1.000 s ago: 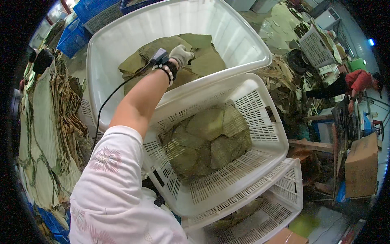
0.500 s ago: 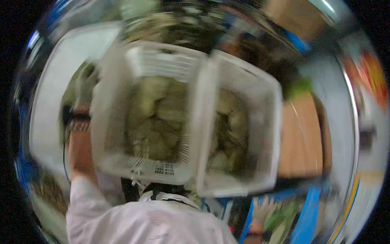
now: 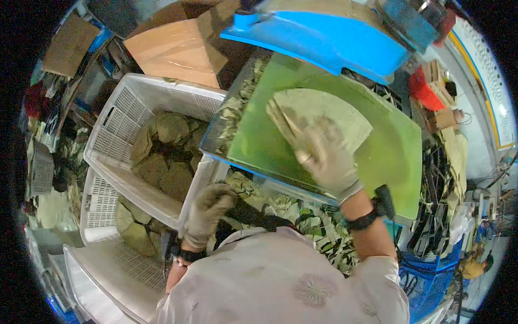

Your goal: The recorder is using a mechanical press to flatten or break the veins of lotus leaves and then sorting the processed leaves into bins.

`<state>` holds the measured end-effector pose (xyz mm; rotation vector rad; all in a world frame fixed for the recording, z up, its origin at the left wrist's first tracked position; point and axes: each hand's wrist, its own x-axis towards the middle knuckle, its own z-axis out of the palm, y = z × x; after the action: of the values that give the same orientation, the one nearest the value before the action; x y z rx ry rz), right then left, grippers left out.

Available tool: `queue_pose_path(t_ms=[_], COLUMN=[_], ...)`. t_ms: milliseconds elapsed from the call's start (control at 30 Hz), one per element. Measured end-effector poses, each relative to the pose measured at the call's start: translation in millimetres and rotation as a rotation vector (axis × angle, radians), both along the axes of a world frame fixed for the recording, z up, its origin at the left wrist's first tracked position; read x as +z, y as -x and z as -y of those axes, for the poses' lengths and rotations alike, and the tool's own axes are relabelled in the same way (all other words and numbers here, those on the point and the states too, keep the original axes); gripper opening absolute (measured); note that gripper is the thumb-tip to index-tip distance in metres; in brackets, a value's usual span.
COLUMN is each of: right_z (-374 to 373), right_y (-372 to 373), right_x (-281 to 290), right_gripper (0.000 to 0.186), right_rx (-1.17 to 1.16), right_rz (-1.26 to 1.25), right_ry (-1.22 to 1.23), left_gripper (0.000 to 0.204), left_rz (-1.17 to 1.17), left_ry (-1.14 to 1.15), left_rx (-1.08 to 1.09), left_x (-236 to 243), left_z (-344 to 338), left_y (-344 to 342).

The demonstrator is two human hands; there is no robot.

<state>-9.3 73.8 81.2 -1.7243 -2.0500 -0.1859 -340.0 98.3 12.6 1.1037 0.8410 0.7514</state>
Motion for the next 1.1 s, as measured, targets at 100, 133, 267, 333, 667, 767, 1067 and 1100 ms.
queue_pose_path(t_ms=[100, 133, 267, 333, 667, 767, 1067, 1100], right_z=[2.2, -3.4, -18.1, -23.1, -11.8, -27.0, -44.2, -53.4], right_y=[-114.3, -142.8, -236.3, -218.6, -97.0, -101.4, -4.2, -3.4], right_x=[-16.5, -18.6, -69.4, -77.5, -43.8, -32.2, -2.9, -6.5], right_gripper=[0.052, 0.054, 0.055, 0.051, 0.047, 0.055, 0.068, 0.068], right_rx=[-0.183, -0.269, -0.414, -0.265, -0.003, -0.048, 0.315, 0.365], right_rz=[-0.056, -0.148, -0.345, -0.366, -0.232, -0.374, -0.78, -0.767], right_ry=[-0.017, 0.033, 0.181, 0.184, 0.275, 0.426, 0.521, 0.541], left_gripper=[0.032, 0.032, 0.018, 0.024, 0.028, 0.026, 0.023, 0.021], left_rz=[-0.085, -0.106, 0.01, -0.062, 0.215, 0.136, 0.17, 0.169], left_ry=[0.202, 0.212, 0.443, 0.463, 0.509, 0.538, 0.364, 0.342], left_rx=[-0.249, -0.234, -0.234, -0.212, 0.078, 0.106, 0.212, 0.254], left_x=[-13.3, -7.8, 9.9, 13.9, -1.5, -14.0, -16.3, -8.6], left_z=[19.6, 21.5, 18.5, 13.4, 20.1, 25.2, 31.4, 35.9], left_y=[-53.1, -63.8, -101.8, -108.3, -125.8, -122.7, -30.2, -16.4])
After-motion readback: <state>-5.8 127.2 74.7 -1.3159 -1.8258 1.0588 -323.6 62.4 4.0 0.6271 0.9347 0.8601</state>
